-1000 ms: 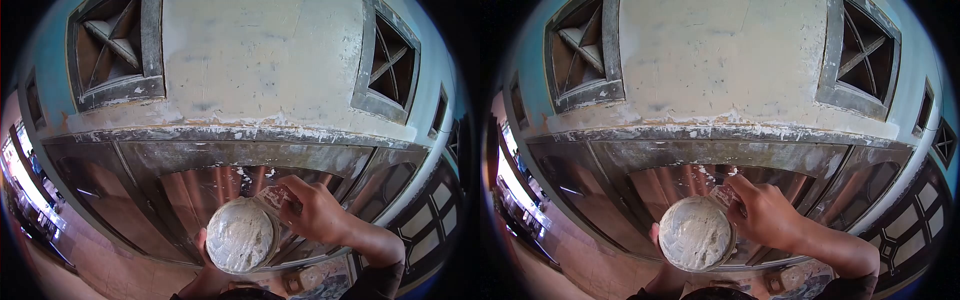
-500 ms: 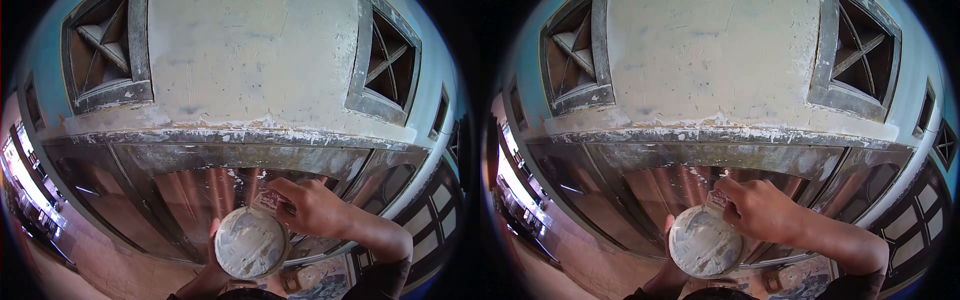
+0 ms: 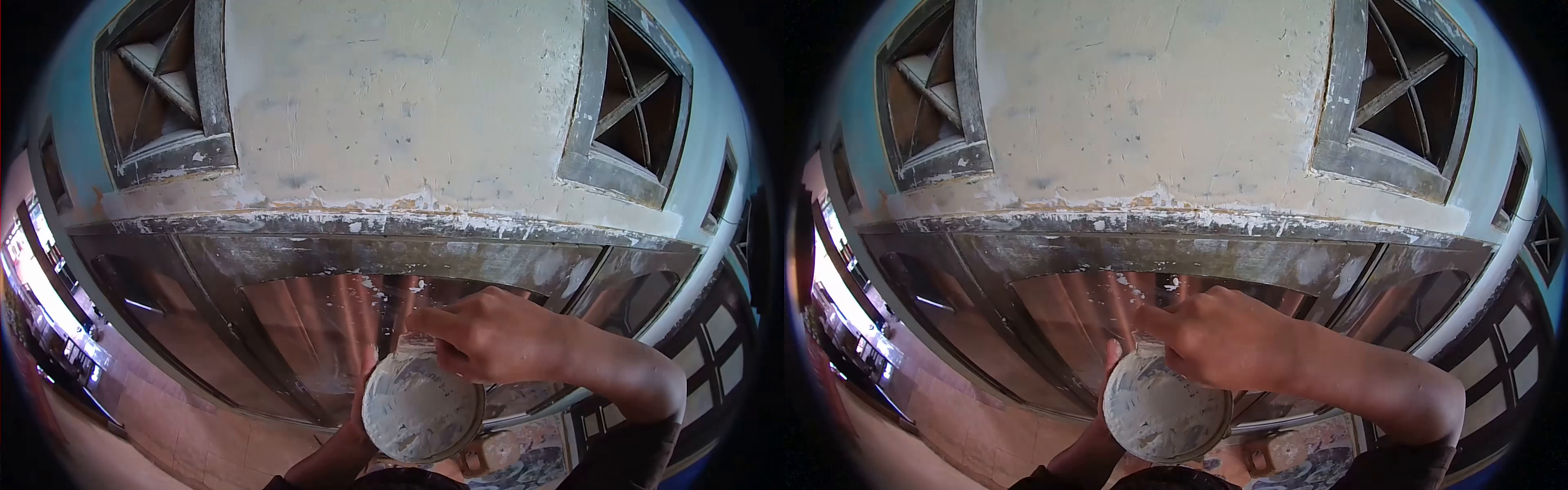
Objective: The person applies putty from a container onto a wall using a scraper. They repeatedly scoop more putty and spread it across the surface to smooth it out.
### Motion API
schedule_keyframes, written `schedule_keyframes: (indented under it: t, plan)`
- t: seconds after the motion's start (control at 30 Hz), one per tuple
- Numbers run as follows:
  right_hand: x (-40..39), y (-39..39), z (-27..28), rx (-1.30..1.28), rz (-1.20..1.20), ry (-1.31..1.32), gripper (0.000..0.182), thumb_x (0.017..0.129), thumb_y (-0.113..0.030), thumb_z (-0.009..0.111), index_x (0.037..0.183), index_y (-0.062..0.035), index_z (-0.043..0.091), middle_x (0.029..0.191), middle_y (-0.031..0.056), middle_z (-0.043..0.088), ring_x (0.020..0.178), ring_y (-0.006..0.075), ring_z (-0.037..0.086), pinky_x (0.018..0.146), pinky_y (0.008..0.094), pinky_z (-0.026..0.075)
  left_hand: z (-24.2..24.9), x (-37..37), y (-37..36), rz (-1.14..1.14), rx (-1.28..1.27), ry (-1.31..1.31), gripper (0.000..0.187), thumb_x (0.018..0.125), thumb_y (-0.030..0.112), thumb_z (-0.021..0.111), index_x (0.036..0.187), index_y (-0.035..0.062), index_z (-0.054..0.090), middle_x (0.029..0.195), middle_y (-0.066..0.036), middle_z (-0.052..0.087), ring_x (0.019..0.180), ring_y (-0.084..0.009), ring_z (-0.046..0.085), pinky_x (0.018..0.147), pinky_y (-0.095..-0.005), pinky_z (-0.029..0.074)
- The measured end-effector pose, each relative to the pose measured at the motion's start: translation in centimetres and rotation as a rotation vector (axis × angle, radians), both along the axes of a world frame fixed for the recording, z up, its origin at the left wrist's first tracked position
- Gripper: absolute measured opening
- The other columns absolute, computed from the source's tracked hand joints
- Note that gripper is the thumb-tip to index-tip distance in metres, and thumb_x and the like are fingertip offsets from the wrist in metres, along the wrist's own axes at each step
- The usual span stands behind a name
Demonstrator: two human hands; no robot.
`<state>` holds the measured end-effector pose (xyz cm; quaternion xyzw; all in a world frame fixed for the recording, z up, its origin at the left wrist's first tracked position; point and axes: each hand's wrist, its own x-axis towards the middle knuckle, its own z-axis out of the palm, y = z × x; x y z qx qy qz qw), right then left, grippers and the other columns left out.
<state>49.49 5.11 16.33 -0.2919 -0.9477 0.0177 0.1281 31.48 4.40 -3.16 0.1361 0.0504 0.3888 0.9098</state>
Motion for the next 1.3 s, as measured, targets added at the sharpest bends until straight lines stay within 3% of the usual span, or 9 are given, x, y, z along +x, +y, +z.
schedule_keyframes:
  t: [0.13, 0.2, 0.37, 0.5, 0.8, 0.93, 1.0, 1.13, 1.3]
  plan:
    - [0.0, 0.7, 0.1, 0.055, 0.109, -0.077, 0.043, 0.079, 0.0, 0.065, 0.121, 0.0026, 0.055, 0.074, 0.0183, 0.069, 0.067, 0.0363, 0.073, 0.061, 0.0456, 0.06, -0.4, 0.8, 0.4, 0.092, -0.057, 0.119, 0.084, 0.101, 0.072, 0.025, 0.149, 0.0068, 0.047, 0.143, -0.016, 0.058, 0.127, -0.0322, 0.059, 0.109, -0.0497, 0.046]
    - [-0.1, 0.7, 0.2, 0.05, 0.143, -0.105, 0.046, 0.078, 0.0, 0.065, 0.123, 0.0015, 0.055, 0.078, 0.0172, 0.071, 0.07, 0.0352, 0.073, 0.062, 0.0444, 0.061, -1.2, 0.9, 0.8, -0.04, -0.009, -0.301, 0.084, 0.101, 0.073, 0.025, 0.147, 0.0067, 0.048, 0.14, -0.015, 0.06, 0.124, -0.0311, 0.061, 0.107, -0.049, 0.048]
    - [-0.3, 0.9, 0.3, 0.108, 0.172, -0.167, 0.058, 0.072, -0.004, 0.071, 0.128, -0.0105, 0.06, 0.094, 0.0079, 0.071, 0.082, 0.0285, 0.069, 0.075, 0.0413, 0.061, -1.6, 1.0, 1.7, -0.059, -0.005, -0.258, 0.085, 0.099, 0.075, 0.027, 0.144, 0.0065, 0.051, 0.135, -0.014, 0.063, 0.12, -0.03, 0.063, 0.104, -0.0478, 0.051]
    - [-0.2, 1.3, -0.2, 0.093, 0.234, -0.127, 0.061, 0.066, -0.003, 0.071, 0.126, -0.0099, 0.062, 0.092, 0.0073, 0.069, 0.081, 0.0258, 0.067, 0.076, 0.0384, 0.06, -4.1, 2.0, 2.7, -0.141, 0.032, -0.199, 0.086, 0.098, 0.077, 0.029, 0.142, 0.0065, 0.052, 0.132, -0.014, 0.064, 0.117, -0.0293, 0.065, 0.101, -0.0466, 0.053]
    - [-0.4, 0.0, -1.9, 0.312, 0.283, -0.185, 0.045, 0.069, -0.009, 0.075, 0.112, -0.0163, 0.066, 0.089, -0.0027, 0.066, 0.083, 0.0179, 0.065, 0.072, 0.0349, 0.057, -0.5, 2.7, 1.0, -0.246, -0.11, -0.582, 0.08, 0.102, 0.07, 0.03, 0.151, 0.0081, 0.041, 0.14, -0.017, 0.057, 0.124, -0.033, 0.061, 0.102, -0.0506, 0.053]
    - [-0.5, -1.6, -2.4, 0.441, 0.331, -0.223, 0.028, 0.074, -0.02, 0.073, 0.102, -0.0172, 0.067, 0.088, -0.005, 0.064, 0.084, 0.0135, 0.065, 0.068, 0.0288, 0.054, -0.5, 2.6, 1.1, -0.186, -0.074, -0.491, 0.074, 0.104, 0.064, 0.034, 0.152, 0.0087, 0.04, 0.138, -0.019, 0.057, 0.121, -0.0326, 0.063, 0.101, -0.0504, 0.054]
    - [-0.3, -2.1, -3.2, 0.464, 0.339, -0.231, 0.026, 0.075, -0.023, 0.072, 0.1, -0.0171, 0.067, 0.089, -0.005, 0.064, 0.084, 0.0128, 0.065, 0.068, 0.0274, 0.053, -1.0, 2.6, 1.4, -0.192, -0.057, -0.313, 0.055, 0.105, 0.054, 0.043, 0.142, 0.0138, 0.052, 0.129, -0.013, 0.063, 0.115, -0.0243, 0.065, 0.099, -0.0431, 0.054]
    - [-0.3, -3.4, -3.7, 0.465, 0.387, -0.166, 0.028, 0.073, -0.024, 0.072, 0.099, -0.0139, 0.069, 0.091, -0.0023, 0.065, 0.085, 0.0144, 0.065, 0.07, 0.029, 0.053, -0.2, 2.8, 1.1, -0.247, -0.115, -0.427, 0.067, 0.103, 0.059, 0.041, 0.147, 0.0083, 0.047, 0.131, -0.017, 0.061, 0.114, -0.0315, 0.065, 0.092, -0.0433, 0.061]
    - [-0.3, -4.6, -4.2, 0.486, 0.432, -0.212, 0.026, 0.074, -0.027, 0.071, 0.094, -0.011, 0.069, 0.09, 0.0003, 0.065, 0.085, 0.0166, 0.066, 0.074, 0.0295, 0.054, -1.5, 2.7, 1.7, -0.283, -0.093, -0.472, 0.07, 0.101, 0.06, 0.041, 0.147, 0.0079, 0.048, 0.132, -0.019, 0.062, 0.115, -0.0344, 0.064, 0.095, -0.0484, 0.057]
